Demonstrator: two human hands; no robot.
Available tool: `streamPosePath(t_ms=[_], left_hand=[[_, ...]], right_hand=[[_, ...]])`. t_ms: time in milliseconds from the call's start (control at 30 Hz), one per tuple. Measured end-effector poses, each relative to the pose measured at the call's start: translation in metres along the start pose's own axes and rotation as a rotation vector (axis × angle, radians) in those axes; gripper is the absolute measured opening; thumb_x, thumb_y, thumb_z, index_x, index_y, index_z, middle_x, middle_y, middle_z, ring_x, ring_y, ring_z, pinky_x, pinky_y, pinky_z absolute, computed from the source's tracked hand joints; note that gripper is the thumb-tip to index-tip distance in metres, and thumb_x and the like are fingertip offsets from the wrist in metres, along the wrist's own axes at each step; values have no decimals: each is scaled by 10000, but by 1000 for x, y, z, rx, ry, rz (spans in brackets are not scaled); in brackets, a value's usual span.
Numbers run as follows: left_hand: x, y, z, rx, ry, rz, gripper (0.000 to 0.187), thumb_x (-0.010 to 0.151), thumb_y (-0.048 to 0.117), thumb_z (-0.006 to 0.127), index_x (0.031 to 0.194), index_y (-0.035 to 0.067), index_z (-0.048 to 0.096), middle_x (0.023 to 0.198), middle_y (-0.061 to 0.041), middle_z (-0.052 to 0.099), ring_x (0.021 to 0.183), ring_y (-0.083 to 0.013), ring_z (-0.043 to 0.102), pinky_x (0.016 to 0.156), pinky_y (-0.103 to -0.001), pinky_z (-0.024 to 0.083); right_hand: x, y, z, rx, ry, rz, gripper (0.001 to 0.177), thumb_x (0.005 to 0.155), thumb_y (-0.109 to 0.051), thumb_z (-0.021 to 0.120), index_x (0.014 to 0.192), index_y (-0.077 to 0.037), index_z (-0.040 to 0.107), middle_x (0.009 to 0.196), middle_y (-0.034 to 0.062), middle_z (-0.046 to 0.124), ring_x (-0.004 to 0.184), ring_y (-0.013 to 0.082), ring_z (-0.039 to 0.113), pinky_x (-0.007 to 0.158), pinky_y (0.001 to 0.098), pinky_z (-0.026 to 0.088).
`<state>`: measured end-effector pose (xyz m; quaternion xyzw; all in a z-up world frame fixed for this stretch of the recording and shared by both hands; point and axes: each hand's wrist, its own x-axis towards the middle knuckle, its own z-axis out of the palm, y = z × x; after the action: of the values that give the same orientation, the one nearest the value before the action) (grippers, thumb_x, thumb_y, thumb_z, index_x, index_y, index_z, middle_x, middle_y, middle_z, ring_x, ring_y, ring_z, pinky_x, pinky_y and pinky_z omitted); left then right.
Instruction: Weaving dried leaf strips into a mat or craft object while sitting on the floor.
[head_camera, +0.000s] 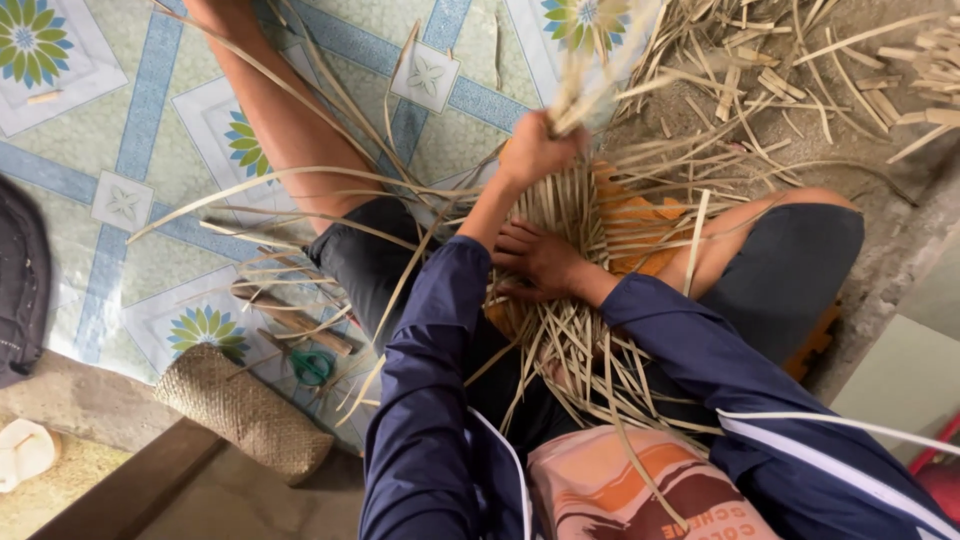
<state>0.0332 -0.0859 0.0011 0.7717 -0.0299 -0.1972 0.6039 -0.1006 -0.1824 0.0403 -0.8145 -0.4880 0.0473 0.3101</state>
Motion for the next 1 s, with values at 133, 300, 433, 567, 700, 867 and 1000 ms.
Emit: streamPosePath(t_ms=[133,300,433,567,700,867,1000], left_hand=[[-10,15,-29,-132,512,256,384,921,251,745,1168,87,502,796,-46,704,593,-149,689,501,-288,559],[-88,55,7,521,685,392,668,911,121,795,1451,57,407,1460,-198,432,1353,-405,510,1110,-481,510],[-143,86,57,673,291,599,292,955,118,661,1231,59,583,1407,-206,509,1221,-369,612,994,-436,541],[-147,32,92,789,212,459,400,912,183,645,1287,53,594,1524,-184,411,1447,-400,421,1171,-485,387],[-113,9,52,884,489,175,857,850,240,779,1534,19,312,1655,-288,191,1548,-482,245,1234,-615,320],[-105,14,-7,701,761,181,1080,994,227,729,1698,282,-88,1720,-307,-114,1578,-585,75,1299,-683,178],[-119,17,8,734,689,212,789,974,197,758,1585,208,259,1681,-287,81,1569,-519,175,1293,-624,254]], right_hand=[[-8,-13,1,31,-106,102,639,859,-348,688,1444,-129,556,1550,123,477,1390,391,457,1175,498,354],[-15,-37,-107,-79,105,217,182,711,-140,706,870,-57,674,1014,88,657,919,312,624,823,420,503],[-92,7,-123,-127,82,630,257,819,-106,697,1056,-17,740,1079,154,734,979,385,657,855,425,515],[-126,19,-108,-196,-105,692,229,894,-254,678,1008,-91,792,886,168,748,774,446,659,668,505,510],[-128,17,-105,-250,-152,692,299,987,-366,637,1023,-114,795,957,60,757,799,356,689,682,448,533],[-131,19,-99,-170,-203,647,306,935,-383,689,1022,-103,776,959,66,722,822,338,685,700,438,523],[-115,7,-112,-140,-91,690,272,929,-354,716,1018,-108,792,920,86,731,775,349,674,688,443,530]])
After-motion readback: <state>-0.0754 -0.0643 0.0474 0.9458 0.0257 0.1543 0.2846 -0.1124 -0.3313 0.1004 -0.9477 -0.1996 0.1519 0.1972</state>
